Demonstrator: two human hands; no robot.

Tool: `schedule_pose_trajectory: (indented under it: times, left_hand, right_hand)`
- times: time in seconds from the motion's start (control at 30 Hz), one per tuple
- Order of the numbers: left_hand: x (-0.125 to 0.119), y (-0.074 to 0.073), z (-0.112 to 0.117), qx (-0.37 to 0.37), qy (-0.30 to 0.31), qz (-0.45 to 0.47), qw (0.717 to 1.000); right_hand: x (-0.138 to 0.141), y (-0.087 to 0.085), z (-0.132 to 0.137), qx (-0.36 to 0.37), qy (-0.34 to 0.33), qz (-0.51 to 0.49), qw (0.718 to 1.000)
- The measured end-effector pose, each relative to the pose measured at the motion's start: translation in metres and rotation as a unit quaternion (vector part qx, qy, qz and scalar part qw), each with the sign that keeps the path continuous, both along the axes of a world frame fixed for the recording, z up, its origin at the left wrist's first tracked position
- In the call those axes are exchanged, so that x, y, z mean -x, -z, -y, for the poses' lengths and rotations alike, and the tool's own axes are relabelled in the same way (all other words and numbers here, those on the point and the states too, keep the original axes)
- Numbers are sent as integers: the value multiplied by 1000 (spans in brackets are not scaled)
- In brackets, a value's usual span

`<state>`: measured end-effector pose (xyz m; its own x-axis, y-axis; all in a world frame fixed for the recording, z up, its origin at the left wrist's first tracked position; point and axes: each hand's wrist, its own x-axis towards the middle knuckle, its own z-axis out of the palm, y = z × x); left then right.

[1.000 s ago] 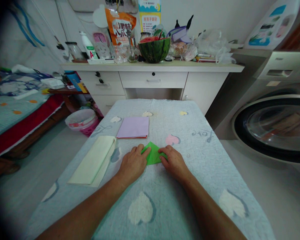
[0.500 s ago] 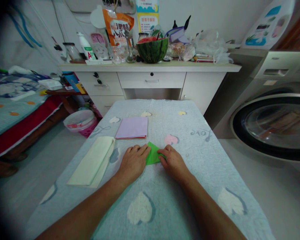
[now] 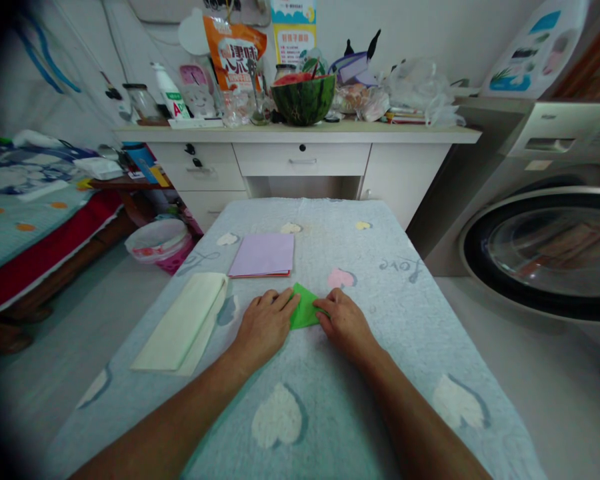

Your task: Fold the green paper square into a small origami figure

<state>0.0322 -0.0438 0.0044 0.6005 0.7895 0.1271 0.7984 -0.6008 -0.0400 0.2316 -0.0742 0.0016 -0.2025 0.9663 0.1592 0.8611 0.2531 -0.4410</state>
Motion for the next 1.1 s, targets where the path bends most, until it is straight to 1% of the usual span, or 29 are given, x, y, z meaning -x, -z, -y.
schedule_pose_trajectory:
  times: [0.27,0.47,0.63,0.73,0.83,0.9,0.97,1.03,1.1]
  left_hand:
    - [1,0,0,0,5,3,1000]
    - [1,-2,-2,26,7,2,1000]
    - [2,-3,-4,22,13,2,1000]
    - [3,-3,-5,16,17,3,1000]
    - [3,-4,-6,13,21,2,1000]
    - [2,-5,-5,6,23,1,1000]
    - [1,-5,-3,-2,24,2,1000]
    - [0,-6,-2,-7,23,1,1000]
    - [0,-6,-2,-7,22,1,1000]
  right_hand:
    - [0,-4,1,17,4,-3,1000]
    - [1,-2,1,2,1,4,1000]
    - [2,-7,4,-4,12,58,998]
    - [2,-12,6,-16,33,102,994]
    - [5,-14,8,-37,42,133,990]
    - [10,-12,10,-65,17,136,988]
    - [17,-8,12,-88,-34,128,987]
    - [24,-3,14,-96,-83,113,986]
    - [31,0,16,-91,-102,105,985]
